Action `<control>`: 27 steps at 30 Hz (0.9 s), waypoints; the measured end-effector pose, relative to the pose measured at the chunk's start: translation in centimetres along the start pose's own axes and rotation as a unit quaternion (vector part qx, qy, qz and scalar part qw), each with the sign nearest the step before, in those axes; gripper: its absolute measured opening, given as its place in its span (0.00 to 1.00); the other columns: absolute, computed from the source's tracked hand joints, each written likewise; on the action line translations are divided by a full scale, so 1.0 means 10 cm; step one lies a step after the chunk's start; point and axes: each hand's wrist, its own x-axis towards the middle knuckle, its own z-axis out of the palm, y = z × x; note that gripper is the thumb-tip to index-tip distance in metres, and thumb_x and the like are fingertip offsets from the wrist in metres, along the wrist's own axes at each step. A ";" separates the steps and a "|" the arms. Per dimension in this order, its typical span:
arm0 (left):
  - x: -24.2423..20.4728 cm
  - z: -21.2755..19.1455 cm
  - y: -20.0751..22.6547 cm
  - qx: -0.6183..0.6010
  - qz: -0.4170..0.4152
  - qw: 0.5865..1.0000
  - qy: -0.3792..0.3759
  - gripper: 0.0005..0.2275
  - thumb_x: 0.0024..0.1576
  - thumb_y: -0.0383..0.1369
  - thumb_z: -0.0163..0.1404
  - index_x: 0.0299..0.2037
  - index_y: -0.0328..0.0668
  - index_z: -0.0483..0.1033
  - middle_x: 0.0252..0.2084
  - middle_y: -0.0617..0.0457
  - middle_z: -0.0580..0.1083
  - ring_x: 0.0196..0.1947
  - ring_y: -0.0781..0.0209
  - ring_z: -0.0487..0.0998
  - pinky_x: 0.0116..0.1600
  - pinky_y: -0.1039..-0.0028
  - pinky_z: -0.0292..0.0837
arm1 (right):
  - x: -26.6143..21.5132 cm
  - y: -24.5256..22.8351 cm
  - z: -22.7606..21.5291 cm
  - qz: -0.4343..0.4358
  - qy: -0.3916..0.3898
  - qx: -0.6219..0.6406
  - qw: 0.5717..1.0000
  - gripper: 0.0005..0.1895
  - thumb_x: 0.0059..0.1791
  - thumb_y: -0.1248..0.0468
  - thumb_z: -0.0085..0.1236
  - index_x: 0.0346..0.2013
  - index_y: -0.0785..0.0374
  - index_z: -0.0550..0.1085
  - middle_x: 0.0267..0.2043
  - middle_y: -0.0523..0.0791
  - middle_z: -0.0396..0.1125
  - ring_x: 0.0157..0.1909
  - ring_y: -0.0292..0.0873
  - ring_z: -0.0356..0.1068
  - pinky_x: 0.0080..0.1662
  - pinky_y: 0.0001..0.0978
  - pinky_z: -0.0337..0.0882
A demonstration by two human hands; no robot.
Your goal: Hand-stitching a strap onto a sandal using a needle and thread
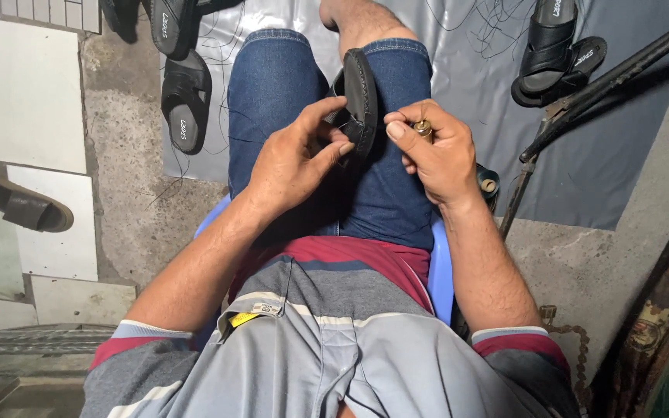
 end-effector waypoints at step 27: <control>0.11 -0.30 0.29 -0.067 -0.192 0.973 -0.107 0.09 0.54 0.37 0.42 0.40 0.49 0.74 0.31 0.62 0.75 0.21 0.73 0.71 0.28 0.86 0.69 | 0.07 -0.44 -1.46 0.002 0.256 0.343 0.904 0.13 0.46 0.66 0.54 0.18 0.55 0.63 0.12 0.37 0.50 0.15 0.31 0.51 0.19 0.20 0.49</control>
